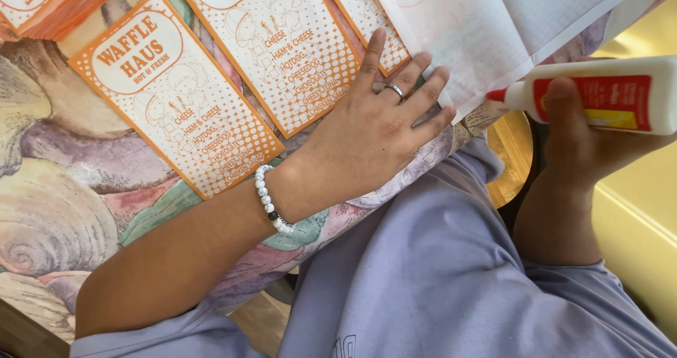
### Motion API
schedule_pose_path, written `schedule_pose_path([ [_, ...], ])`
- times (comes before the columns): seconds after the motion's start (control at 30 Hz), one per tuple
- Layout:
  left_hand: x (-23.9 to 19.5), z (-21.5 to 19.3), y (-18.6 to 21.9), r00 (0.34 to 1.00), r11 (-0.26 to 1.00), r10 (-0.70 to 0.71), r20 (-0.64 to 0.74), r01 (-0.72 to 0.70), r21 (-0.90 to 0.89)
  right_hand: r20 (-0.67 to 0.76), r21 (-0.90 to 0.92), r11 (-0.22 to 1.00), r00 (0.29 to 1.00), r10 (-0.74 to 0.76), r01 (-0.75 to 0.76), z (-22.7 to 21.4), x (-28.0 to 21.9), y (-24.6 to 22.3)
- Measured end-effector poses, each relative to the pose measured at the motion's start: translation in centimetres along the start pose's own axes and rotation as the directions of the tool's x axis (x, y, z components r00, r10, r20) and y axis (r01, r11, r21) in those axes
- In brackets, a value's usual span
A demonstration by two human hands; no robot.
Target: Applying glue to paper templates and folding them to manually assemble bags.
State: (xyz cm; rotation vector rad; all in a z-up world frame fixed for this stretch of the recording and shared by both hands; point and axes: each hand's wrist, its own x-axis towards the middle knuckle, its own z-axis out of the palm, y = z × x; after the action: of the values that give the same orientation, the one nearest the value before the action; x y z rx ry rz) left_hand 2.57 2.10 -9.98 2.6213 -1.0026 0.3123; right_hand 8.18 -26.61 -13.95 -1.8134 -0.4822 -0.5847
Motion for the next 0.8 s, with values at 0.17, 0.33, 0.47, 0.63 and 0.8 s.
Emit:
schedule_pose_path([
  [0.17, 0.1, -0.1, 0.0, 1.000, 1.000, -0.008, 0.019, 0.008, 0.015, -0.017, 0.093, 0.992, 0.996, 0.085, -0.083, 1.1, -2.6, -2.0],
  [0.33, 0.0, 0.0, 0.0, 1.000, 1.000, -0.007, 0.020, 0.006, 0.019, -0.121, 0.018, 0.996, 0.989, 0.091, -0.089, -0.8, -4.0, 1.2],
  [0.47, 0.0, -0.1, 0.0, 1.000, 1.000, -0.007, 0.030, 0.006, 0.031, -0.064, -0.022, 0.999, 0.997, -0.043, 0.041, -0.3, -0.2, 0.5],
  [0.63, 0.0, -0.1, 0.1, 0.998, 0.998, -0.045, 0.037, 0.046, -0.041, -0.145, 0.096, 0.982, 0.974, 0.175, -0.162, 1.1, -2.7, -2.1],
  [0.8, 0.0, 0.0, 0.1, 0.997, 0.998, -0.056, 0.044, 0.058, -0.037, -0.187, 0.087, 0.996, 0.982, 0.025, -0.009, -1.2, -3.4, 2.6],
])
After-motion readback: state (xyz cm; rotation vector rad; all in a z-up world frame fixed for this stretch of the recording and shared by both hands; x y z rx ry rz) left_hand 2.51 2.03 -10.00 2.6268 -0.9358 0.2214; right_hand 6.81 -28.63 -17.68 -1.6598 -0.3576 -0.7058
